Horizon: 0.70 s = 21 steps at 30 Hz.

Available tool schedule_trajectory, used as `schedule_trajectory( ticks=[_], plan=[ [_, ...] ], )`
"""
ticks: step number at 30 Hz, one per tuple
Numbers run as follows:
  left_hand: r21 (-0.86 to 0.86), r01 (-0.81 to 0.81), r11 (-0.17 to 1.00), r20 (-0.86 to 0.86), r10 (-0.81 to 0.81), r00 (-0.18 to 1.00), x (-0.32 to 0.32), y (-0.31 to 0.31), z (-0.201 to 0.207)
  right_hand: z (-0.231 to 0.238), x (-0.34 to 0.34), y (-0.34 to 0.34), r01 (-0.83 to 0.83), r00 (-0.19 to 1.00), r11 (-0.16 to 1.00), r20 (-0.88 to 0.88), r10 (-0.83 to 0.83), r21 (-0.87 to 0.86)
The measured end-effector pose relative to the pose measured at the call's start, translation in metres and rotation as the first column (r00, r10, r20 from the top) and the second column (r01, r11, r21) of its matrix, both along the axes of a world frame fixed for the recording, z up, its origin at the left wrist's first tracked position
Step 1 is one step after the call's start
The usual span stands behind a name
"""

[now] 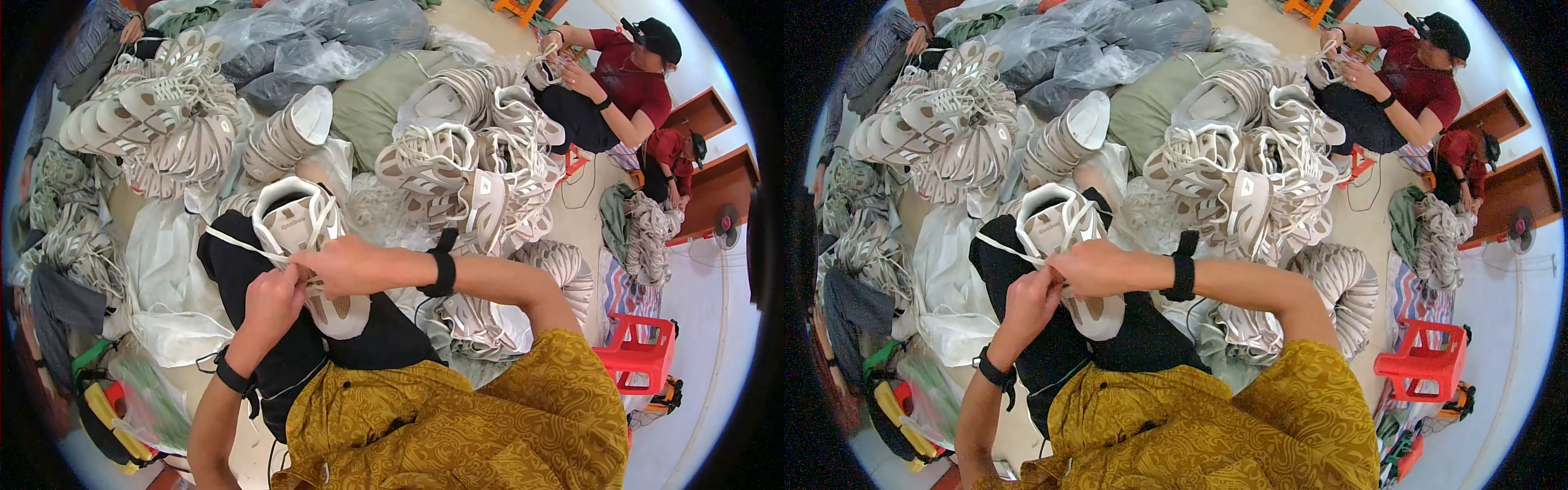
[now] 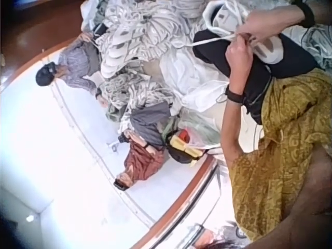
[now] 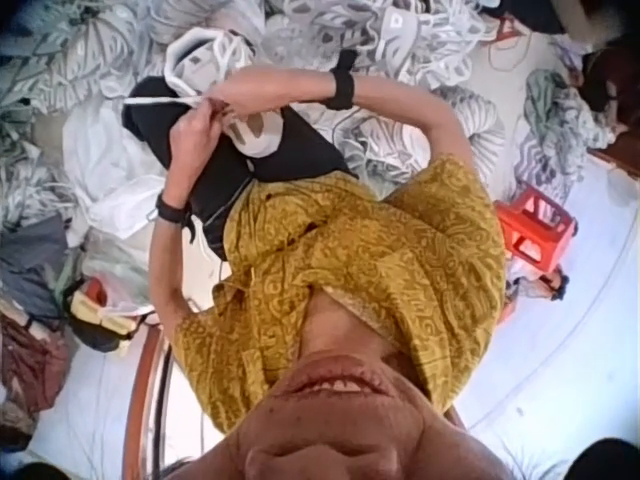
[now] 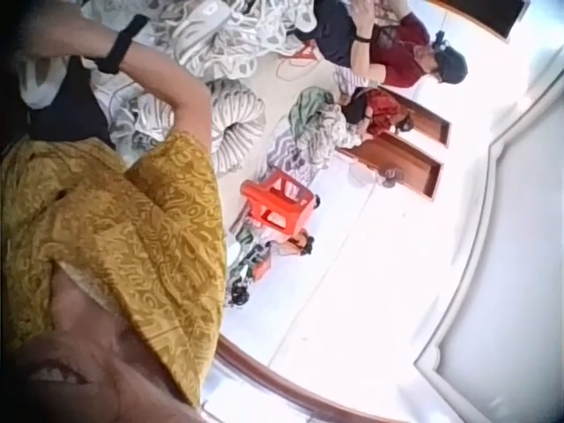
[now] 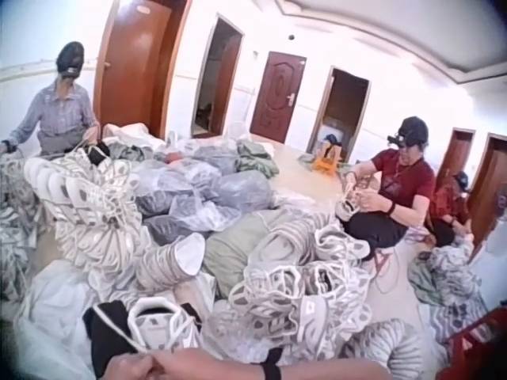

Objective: Lacing a new sneaker in a factory assembly setting.

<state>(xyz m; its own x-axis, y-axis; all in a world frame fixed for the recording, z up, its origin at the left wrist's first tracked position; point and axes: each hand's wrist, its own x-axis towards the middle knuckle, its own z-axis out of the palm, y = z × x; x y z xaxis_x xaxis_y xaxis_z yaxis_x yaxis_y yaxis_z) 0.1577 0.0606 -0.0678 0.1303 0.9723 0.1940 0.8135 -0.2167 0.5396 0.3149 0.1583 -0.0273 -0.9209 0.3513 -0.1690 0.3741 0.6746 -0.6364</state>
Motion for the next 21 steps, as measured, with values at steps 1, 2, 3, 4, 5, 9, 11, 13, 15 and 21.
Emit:
schedule_trajectory(
  ticks=[1,2,3,4,5,9,11,13,15,21],
  plan=[
    [0.045,0.001,0.999,-0.053,0.001,0.999,0.0,0.0,0.0,0.002,0.005,-0.001,-0.01,0.998,0.999,0.069,0.013,-0.037],
    [0.072,0.002,0.997,-0.114,0.007,0.993,0.0,0.001,0.0,0.004,0.013,-0.004,-0.013,0.997,0.999,0.071,0.017,-0.043],
    [0.087,-0.001,0.996,-0.101,0.009,0.995,0.0,0.001,0.001,0.006,0.023,-0.009,-0.068,0.984,0.998,0.162,0.068,-0.007],
    [0.08,0.004,0.997,-0.057,0.0,0.998,0.0,0.001,0.001,0.007,0.033,-0.013,-0.139,0.957,0.99,0.262,0.126,0.033],
    [0.062,0.011,0.998,-0.015,-0.01,1.0,0.001,0.001,0.001,0.006,0.043,-0.018,-0.135,0.958,0.991,0.257,0.126,0.018],
    [0.081,-0.008,0.997,-0.016,0.009,1.0,0.003,0.001,-0.001,0.002,0.074,-0.031,-0.022,0.996,0.946,0.084,-0.005,0.324],
    [0.122,0.021,0.992,-0.037,-0.016,0.999,0.003,0.002,-0.004,0.004,0.087,-0.037,-0.05,0.998,0.903,0.062,0.026,0.428],
    [0.087,-0.001,0.996,-0.048,0.006,0.999,0.003,0.0,-0.006,0.012,0.102,-0.042,-0.049,0.999,0.845,0.017,0.047,0.532],
    [0.11,0.007,0.994,-0.02,-0.004,1.0,0.002,0.0,-0.007,0.021,0.117,-0.051,-0.1,0.995,0.845,0.054,0.084,0.525],
    [0.078,-0.019,0.997,-0.02,0.02,1.0,0.002,-0.002,-0.008,0.028,0.16,-0.075,-0.156,0.985,0.906,0.126,0.115,0.394]
  ],
)
